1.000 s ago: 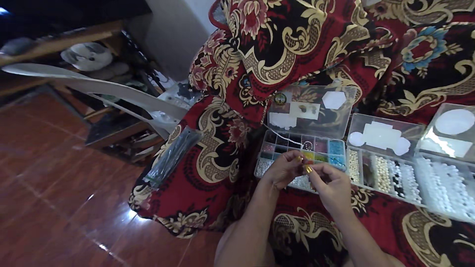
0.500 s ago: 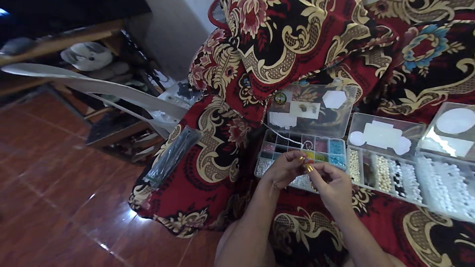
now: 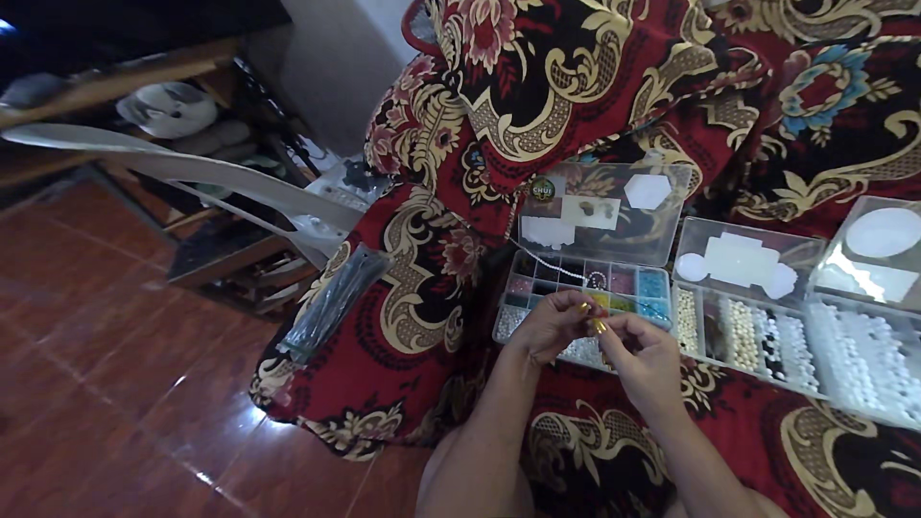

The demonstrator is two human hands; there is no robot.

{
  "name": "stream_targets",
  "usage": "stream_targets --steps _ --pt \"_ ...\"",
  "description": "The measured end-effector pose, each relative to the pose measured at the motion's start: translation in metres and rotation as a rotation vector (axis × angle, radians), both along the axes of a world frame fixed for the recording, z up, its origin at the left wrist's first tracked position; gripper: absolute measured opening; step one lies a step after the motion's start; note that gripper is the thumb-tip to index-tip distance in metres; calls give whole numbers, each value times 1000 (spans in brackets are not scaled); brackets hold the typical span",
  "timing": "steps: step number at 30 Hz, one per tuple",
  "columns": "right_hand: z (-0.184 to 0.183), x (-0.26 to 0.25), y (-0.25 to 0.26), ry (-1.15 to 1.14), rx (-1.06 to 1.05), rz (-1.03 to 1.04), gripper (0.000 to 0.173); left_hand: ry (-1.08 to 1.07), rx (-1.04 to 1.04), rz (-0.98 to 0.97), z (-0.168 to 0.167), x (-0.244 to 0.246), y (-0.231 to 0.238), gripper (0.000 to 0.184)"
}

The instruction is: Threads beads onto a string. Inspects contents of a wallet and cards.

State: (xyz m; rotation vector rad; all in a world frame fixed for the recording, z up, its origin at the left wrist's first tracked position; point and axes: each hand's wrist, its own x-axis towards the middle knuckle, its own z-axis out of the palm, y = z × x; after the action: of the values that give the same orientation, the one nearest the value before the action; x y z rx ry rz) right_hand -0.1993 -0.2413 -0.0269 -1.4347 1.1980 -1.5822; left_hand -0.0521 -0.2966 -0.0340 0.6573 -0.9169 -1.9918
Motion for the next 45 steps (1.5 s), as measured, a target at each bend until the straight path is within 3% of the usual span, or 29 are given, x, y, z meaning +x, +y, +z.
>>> stream_targets --steps 10,45 --pt "7 -1 1 -170 160 76 11 -42 -42 1 3 1 0 23" --pt "6 -3 0 -147 212 54 13 -190 -83 19 15 1 1 25"
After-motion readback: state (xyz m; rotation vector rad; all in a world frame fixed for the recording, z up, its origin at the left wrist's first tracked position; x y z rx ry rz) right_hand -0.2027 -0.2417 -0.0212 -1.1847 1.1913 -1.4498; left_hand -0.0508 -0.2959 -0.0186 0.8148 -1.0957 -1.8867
